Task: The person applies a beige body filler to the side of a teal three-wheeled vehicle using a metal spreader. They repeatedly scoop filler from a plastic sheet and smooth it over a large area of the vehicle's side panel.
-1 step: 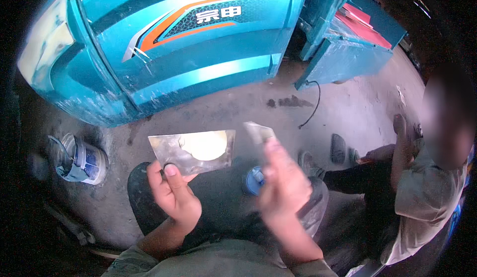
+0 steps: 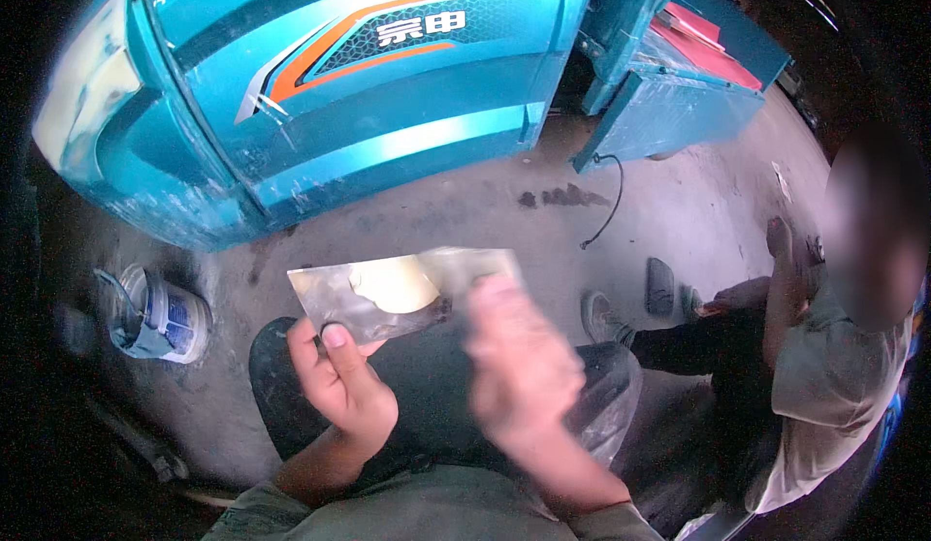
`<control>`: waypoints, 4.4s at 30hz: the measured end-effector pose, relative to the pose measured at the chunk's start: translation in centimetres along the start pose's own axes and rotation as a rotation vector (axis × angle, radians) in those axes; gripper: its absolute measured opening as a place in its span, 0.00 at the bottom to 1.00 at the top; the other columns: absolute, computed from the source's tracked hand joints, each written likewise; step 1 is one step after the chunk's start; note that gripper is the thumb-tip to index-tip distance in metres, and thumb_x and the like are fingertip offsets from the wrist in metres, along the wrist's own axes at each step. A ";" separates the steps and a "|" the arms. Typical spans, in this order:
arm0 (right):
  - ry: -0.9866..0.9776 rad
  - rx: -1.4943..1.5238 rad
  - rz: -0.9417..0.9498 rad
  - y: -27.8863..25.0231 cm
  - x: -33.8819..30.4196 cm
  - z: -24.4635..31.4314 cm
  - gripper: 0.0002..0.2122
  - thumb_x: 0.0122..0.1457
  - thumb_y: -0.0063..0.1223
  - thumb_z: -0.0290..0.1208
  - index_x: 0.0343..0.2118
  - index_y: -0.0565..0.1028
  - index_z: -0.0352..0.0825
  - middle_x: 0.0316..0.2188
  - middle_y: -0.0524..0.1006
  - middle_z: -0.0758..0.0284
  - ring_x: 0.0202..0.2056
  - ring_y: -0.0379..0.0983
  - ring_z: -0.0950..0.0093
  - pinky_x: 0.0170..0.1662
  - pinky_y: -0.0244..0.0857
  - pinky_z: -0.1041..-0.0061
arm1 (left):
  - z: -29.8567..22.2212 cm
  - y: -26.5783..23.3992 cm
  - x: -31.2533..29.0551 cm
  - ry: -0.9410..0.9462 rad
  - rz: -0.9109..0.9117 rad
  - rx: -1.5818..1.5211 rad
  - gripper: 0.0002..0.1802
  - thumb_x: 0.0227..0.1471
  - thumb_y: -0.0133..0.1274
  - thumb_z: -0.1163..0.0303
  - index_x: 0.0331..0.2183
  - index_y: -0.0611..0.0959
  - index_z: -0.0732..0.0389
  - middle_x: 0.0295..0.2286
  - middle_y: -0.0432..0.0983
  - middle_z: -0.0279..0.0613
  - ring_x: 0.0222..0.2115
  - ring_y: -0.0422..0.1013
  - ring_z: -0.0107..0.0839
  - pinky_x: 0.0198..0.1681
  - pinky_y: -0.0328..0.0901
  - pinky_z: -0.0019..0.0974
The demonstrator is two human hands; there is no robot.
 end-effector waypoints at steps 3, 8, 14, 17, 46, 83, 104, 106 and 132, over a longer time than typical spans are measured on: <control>-0.059 0.090 0.210 1.2 -1.3 2.8 0.12 0.59 0.61 0.28 0.44 0.83 0.32 0.44 0.84 0.63 0.46 0.83 0.63 0.47 0.77 0.69 | -0.4 0.4 0.7 -0.068 0.027 0.036 0.18 0.71 0.40 0.68 0.55 0.65 0.71 0.45 0.75 0.50 0.41 0.75 0.29 0.41 0.73 0.32; -0.281 0.301 0.227 -4.1 2.3 0.1 0.15 0.55 0.64 0.42 0.43 0.85 0.43 0.43 0.85 0.67 0.47 0.82 0.64 0.44 0.78 0.69 | -0.7 -0.7 2.3 -0.328 0.136 -0.350 0.17 0.69 0.46 0.68 0.52 0.72 0.71 0.40 0.77 0.46 0.35 0.77 0.26 0.34 0.77 0.30; 0.047 0.561 0.293 -3.1 1.2 -4.3 0.12 0.55 0.63 0.34 0.42 0.85 0.38 0.38 0.86 0.65 0.44 0.84 0.63 0.47 0.79 0.63 | -2.4 -0.7 3.5 -0.533 0.199 -0.751 0.19 0.68 0.45 0.70 0.54 0.72 0.72 0.44 0.79 0.49 0.42 0.78 0.33 0.43 0.76 0.35; -0.005 0.308 0.396 -4.8 -1.0 -8.0 0.05 0.60 0.60 0.29 0.33 0.84 0.35 0.37 0.86 0.63 0.42 0.85 0.65 0.41 0.79 0.69 | -2.5 -0.7 4.1 -0.560 0.172 -0.760 0.20 0.70 0.44 0.67 0.55 0.68 0.72 0.44 0.76 0.51 0.39 0.79 0.34 0.39 0.81 0.40; 0.258 0.620 0.237 -2.3 -1.8 -3.5 0.09 0.61 0.59 0.28 0.43 0.83 0.34 0.39 0.85 0.59 0.44 0.84 0.63 0.48 0.78 0.62 | -0.2 0.2 1.8 -0.453 0.243 -0.584 0.19 0.69 0.45 0.69 0.54 0.73 0.74 0.43 0.78 0.47 0.44 0.76 0.29 0.45 0.74 0.33; 1.054 1.011 -0.159 1.6 -4.4 -3.5 0.12 0.68 0.56 0.35 0.31 0.79 0.31 0.26 0.75 0.77 0.28 0.65 0.87 0.33 0.60 0.84 | -1.1 2.1 1.3 0.013 0.169 -0.120 0.18 0.69 0.41 0.71 0.54 0.69 0.76 0.41 0.78 0.51 0.37 0.76 0.27 0.35 0.75 0.28; 0.177 0.110 0.451 -3.7 -3.1 -8.9 0.07 0.62 0.57 0.24 0.40 0.84 0.33 0.32 0.85 0.60 0.27 0.82 0.70 0.33 0.76 0.73 | 0.1 0.8 3.2 -0.457 0.146 -0.680 0.18 0.70 0.43 0.68 0.54 0.70 0.72 0.43 0.76 0.48 0.40 0.78 0.32 0.40 0.80 0.36; 0.252 -0.009 0.298 -3.7 -3.2 -8.7 0.09 0.67 0.53 0.27 0.42 0.84 0.30 0.32 0.84 0.60 0.29 0.81 0.69 0.36 0.74 0.76 | 0.6 1.0 2.5 -0.289 0.082 -0.449 0.20 0.71 0.42 0.68 0.56 0.68 0.72 0.44 0.76 0.50 0.42 0.77 0.33 0.41 0.79 0.37; 0.974 0.842 -0.091 -1.0 -5.2 -4.6 0.14 0.70 0.53 0.36 0.31 0.78 0.31 0.26 0.75 0.77 0.28 0.65 0.86 0.34 0.61 0.83 | -0.6 0.7 2.3 -0.219 -0.001 -0.372 0.21 0.71 0.40 0.67 0.57 0.65 0.72 0.45 0.76 0.52 0.42 0.78 0.36 0.42 0.79 0.40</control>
Point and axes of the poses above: each hand's wrist, its own x-axis towards the middle knuckle, its own y-axis out of the palm, z = x × y, the point moved 1 cm from there along x, towards the middle knuckle
